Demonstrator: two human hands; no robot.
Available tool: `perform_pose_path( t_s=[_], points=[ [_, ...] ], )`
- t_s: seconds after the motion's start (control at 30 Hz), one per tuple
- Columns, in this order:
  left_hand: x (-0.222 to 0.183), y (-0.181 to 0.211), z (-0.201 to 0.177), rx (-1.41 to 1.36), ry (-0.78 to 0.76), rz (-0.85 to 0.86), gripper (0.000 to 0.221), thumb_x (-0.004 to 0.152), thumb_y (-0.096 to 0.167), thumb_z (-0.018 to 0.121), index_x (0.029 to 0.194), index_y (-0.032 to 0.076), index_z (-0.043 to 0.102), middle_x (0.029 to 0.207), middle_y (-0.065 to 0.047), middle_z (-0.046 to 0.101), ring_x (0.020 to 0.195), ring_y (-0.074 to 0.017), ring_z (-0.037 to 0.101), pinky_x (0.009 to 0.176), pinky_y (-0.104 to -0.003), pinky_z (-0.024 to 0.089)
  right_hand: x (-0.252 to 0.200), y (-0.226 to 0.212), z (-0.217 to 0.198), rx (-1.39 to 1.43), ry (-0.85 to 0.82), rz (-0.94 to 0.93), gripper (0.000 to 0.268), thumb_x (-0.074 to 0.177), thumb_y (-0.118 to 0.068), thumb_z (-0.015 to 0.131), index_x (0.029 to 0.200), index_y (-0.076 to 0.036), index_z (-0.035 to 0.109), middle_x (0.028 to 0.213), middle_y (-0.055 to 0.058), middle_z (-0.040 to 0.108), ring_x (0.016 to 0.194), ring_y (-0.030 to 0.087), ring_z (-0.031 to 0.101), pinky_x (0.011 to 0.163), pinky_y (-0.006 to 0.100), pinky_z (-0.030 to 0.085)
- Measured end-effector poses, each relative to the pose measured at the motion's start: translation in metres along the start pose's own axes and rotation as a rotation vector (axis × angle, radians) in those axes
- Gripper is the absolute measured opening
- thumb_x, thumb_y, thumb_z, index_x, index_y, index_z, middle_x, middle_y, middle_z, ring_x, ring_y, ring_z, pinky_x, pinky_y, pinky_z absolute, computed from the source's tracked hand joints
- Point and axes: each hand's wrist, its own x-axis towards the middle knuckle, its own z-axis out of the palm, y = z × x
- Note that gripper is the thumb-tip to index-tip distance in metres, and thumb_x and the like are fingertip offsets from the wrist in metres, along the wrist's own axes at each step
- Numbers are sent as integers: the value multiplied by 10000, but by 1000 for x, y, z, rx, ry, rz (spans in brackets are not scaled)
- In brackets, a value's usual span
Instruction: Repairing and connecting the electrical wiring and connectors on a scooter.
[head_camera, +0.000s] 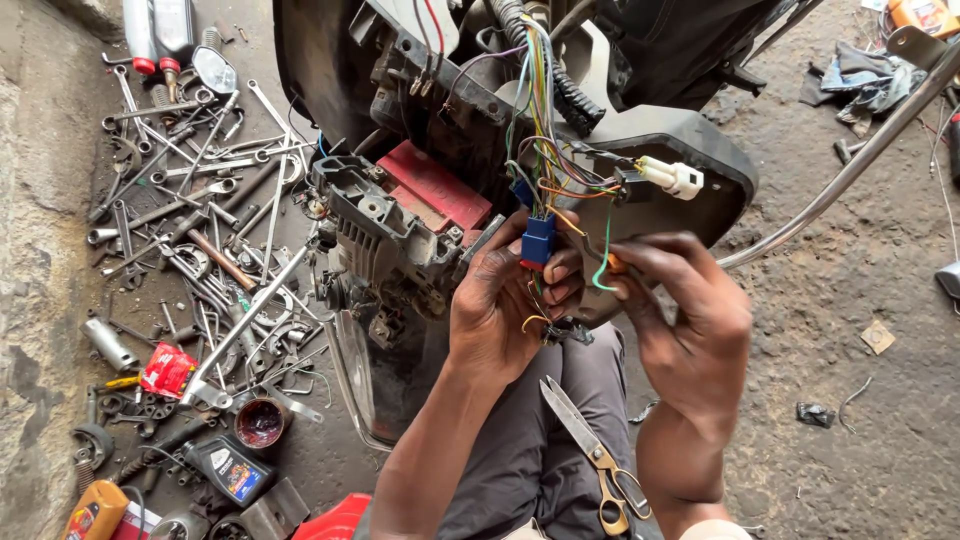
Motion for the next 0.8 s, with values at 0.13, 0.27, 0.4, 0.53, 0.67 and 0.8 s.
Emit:
perform_pose_path(
  t_s=[0.13,0.27,0.4,0.53,0.67,0.8],
  points=[
    [1,-2,0,-1,-18,15,469,1054,289,594,1376,-41,507,940,-57,538,822,-124,517,704,-266,429,-6,2,-19,55,39,-39,229,962,4,763,1185,-5,715,1079,126,705,915,183,731,783,256,600],
    [3,-6,-5,37,-19,52,481,1067,283,594,1386,-66,505,952,-61,541,836,-128,518,714,-267,424,-19,-16,-23,85,4,-52,261,926,-101,784,1172,-33,727,1045,114,712,866,169,728,712,235,581],
    [7,-11,-9,123,76,97,394,1068,240,576,1345,-34,511,1016,-83,606,842,-143,553,698,-294,443,-29,-42,-8,13,56,27,306,880,-183,824,1140,-40,748,925,92,720,810,168,723,675,243,550],
    [11,-17,-12,118,80,190,290,1086,180,519,1306,-10,516,1142,-96,655,862,-133,554,753,-303,449,-29,-49,5,21,36,-62,323,857,-148,845,1113,3,719,911,107,709,787,186,711,688,285,560],
    [12,-23,-26,138,48,224,240,1099,178,481,1275,18,507,1193,-102,659,840,-138,556,717,-307,449,-24,-57,12,46,19,-121,307,862,-85,840,1101,43,695,889,118,709,743,178,703,646,282,562],
    [14,-30,-43,167,-29,249,243,1181,158,467,1377,27,525,1065,-142,613,908,-179,561,764,-329,461,-21,-67,25,28,35,-204,300,869,-19,822,1105,90,671,875,139,701,731,203,699,628,305,559]
  ],
)
